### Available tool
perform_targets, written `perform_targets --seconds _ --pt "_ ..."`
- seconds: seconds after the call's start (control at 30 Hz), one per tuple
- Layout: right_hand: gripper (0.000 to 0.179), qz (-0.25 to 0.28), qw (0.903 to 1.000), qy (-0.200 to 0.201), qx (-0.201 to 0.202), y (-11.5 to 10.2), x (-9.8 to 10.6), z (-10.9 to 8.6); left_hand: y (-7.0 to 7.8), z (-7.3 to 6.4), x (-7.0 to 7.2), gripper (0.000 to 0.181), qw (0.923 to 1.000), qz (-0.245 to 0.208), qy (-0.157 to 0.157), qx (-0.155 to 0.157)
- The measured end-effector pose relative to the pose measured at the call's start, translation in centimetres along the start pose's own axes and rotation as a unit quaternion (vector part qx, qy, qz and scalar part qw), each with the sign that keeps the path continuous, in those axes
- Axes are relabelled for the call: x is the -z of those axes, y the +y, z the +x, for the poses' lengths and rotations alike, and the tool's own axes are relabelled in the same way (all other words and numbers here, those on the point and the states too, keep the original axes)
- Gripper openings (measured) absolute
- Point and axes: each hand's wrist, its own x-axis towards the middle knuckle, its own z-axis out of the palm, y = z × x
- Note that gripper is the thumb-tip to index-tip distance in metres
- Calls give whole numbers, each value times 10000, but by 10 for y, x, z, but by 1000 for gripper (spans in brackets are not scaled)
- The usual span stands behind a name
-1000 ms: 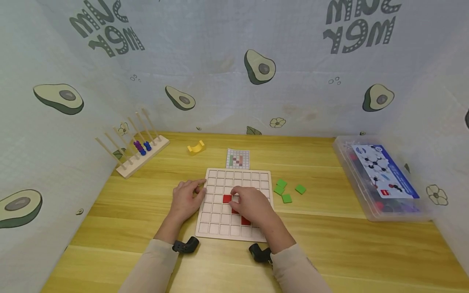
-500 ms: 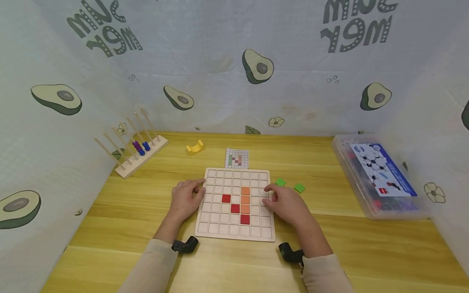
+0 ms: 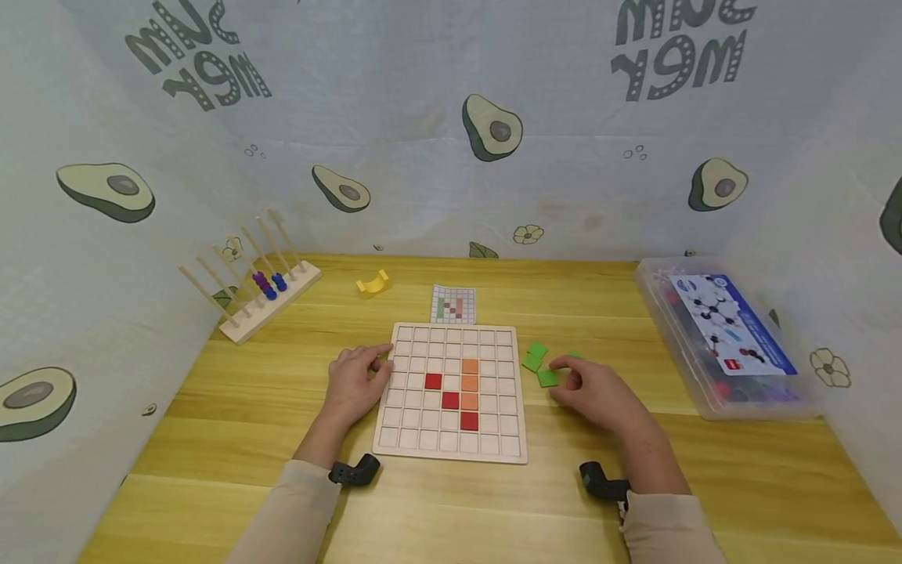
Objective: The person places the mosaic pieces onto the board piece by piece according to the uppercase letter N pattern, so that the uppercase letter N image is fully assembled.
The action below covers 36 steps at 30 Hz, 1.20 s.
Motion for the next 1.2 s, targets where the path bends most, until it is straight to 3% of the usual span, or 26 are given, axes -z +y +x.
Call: perform_targets --seconds 0.63,0.87,1.2 --pt "33 -227 9997 9 108 0 1 4 0 0 0 34 10000 -94 3 -25" --pt "31 -233 9997 15 -24 0 -1 2 1 0 0 34 10000 -82 4 -15" --pt "28 -210 9992 203 279 -22 -3 2 0 -1 0 33 10000 -44 -19 -21"
